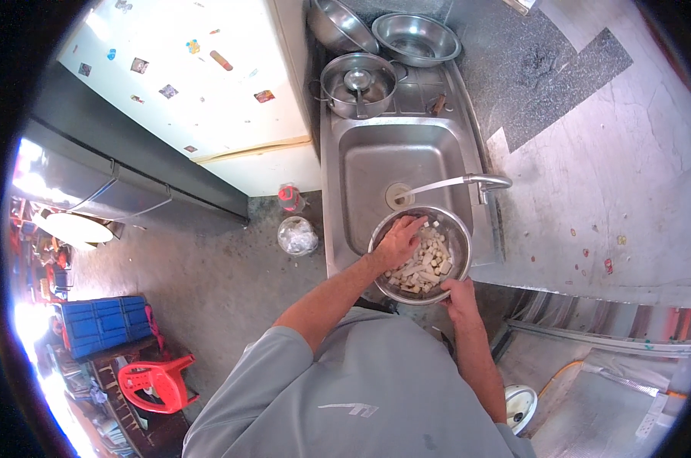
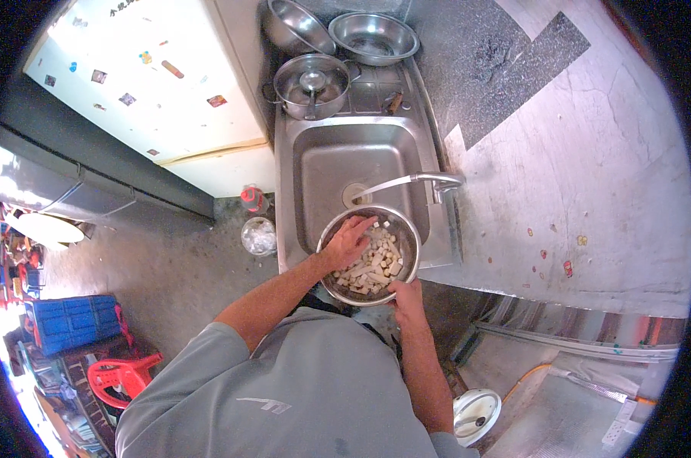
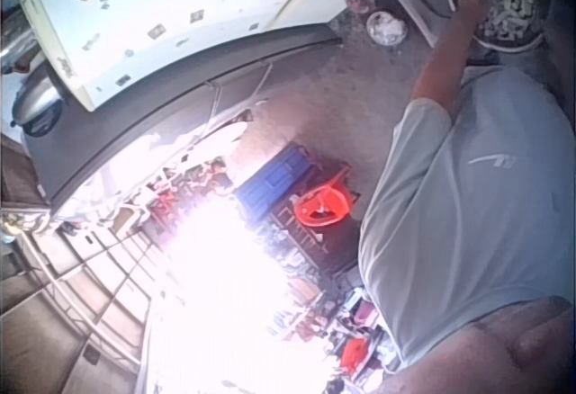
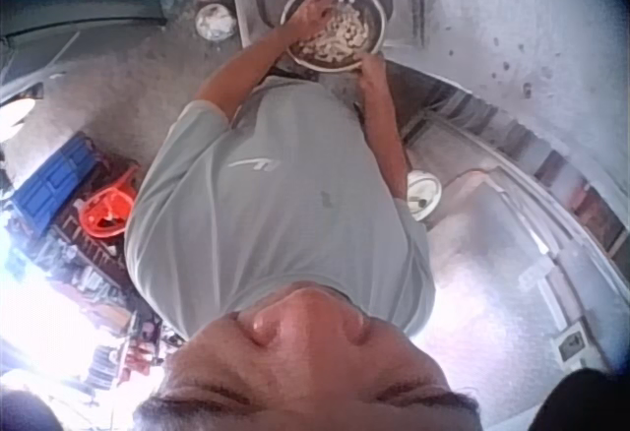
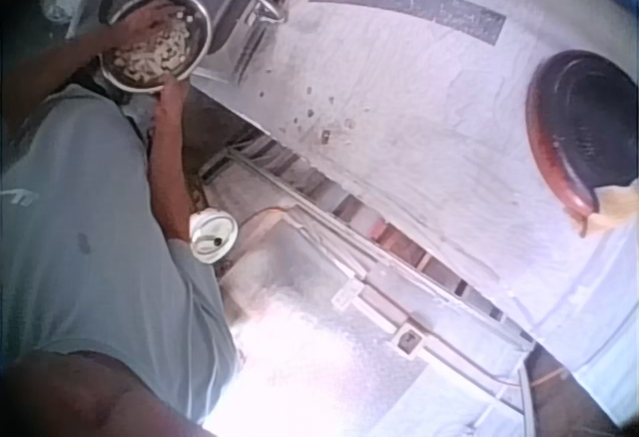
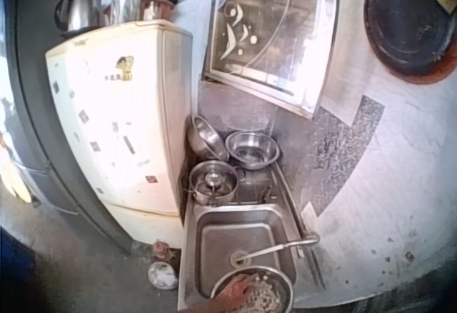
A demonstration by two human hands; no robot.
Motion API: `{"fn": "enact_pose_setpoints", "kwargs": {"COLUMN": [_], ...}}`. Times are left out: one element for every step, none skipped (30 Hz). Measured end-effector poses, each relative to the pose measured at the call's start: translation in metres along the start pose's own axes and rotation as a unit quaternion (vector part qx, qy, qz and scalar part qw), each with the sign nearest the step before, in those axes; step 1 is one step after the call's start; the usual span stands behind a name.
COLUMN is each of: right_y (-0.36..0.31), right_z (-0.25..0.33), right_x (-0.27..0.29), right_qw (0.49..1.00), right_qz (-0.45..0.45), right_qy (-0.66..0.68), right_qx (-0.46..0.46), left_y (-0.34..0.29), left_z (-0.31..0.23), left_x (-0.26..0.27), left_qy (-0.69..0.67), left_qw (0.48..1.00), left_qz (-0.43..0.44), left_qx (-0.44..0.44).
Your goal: The person rinses a wok in a sink, moves it to a counter, then rinses and sorts through pieces of food in a metal bowl before adding them to a pot of water on a burner and finally washing the empty metal bowl.
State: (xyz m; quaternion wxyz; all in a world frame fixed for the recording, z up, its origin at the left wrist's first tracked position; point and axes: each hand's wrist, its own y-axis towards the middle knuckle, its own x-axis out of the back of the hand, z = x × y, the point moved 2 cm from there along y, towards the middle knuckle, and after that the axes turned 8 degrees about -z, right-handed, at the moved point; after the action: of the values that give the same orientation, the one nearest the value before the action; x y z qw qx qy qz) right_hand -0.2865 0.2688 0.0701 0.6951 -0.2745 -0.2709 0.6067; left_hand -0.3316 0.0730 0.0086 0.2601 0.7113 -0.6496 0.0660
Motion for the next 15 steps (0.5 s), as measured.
{"fn": "enact_pose_setpoints", "kwargs": {"right_y": [-0.0022,-0.0032,-0.0022,-0.0011,-0.0004,-0.0001,-0.0003,-0.0008,-0.0016,-0.0028,-0.0033,-0.0030,-0.0026,-0.0024,-0.0023], "right_z": [0.0020,0.0032,0.0028,0.0023,0.0020,0.0019,0.0022,0.0027,0.0033,0.0044,0.0052,0.0055,0.0056,0.0057,0.0060], "right_x": [-0.0005,-0.0005,0.0003,0.0012,0.0020,0.0028,0.0029,0.0029,0.0026,0.0021,0.0018,0.0019,0.0022,0.0025,0.0029], "right_qw": [1.000,1.000,1.000,1.000,1.000,1.000,1.000,1.000,1.000,1.000,1.000,1.000,1.000,1.000,1.000], "right_qz": [-0.002,-0.005,-0.005,-0.004,-0.003,-0.004,-0.005,-0.006,-0.006,-0.009,-0.011,-0.011,-0.012,-0.013,-0.013], "right_qy": [-0.004,-0.009,-0.009,-0.012,-0.015,-0.016,-0.013,-0.009,-0.010,-0.007,-0.005,-0.005,-0.008,-0.011,-0.012], "right_qx": [0.004,0.008,0.008,0.008,0.007,0.008,0.006,0.004,0.004,0.006,0.008,0.008,0.005,0.002,0.002], "left_y": [0.0001,0.0001,0.0002,0.0003,0.0004,0.0006,0.0007,0.0009,0.0010,0.0011,0.0012,0.0012,0.0013,0.0013,0.0013], "left_z": [-0.0006,-0.0009,-0.0012,-0.0012,-0.0011,-0.0010,-0.0009,-0.0008,-0.0008,-0.0007,-0.0008,-0.0008,-0.0009,-0.0008,-0.0007], "left_x": [-0.0004,-0.0009,-0.0015,-0.0020,-0.0026,-0.0031,-0.0033,-0.0034,-0.0035,-0.0038,-0.0039,-0.0040,-0.0042,-0.0044,-0.0046], "left_qy": [-0.001,-0.005,-0.009,-0.009,-0.012,-0.016,-0.016,-0.019,-0.023,-0.023,-0.024,-0.024,-0.025,-0.025,-0.026], "left_qw": [1.000,1.000,1.000,1.000,1.000,1.000,1.000,1.000,1.000,1.000,1.000,1.000,1.000,1.000,1.000], "left_qz": [0.000,0.001,0.003,0.003,0.003,0.004,0.004,0.004,0.004,0.004,0.001,-0.001,-0.001,0.000,0.002], "left_qx": [0.000,0.007,0.014,0.014,0.016,0.019,0.019,0.017,0.014,0.014,0.011,0.007,0.008,0.010,0.013]}}
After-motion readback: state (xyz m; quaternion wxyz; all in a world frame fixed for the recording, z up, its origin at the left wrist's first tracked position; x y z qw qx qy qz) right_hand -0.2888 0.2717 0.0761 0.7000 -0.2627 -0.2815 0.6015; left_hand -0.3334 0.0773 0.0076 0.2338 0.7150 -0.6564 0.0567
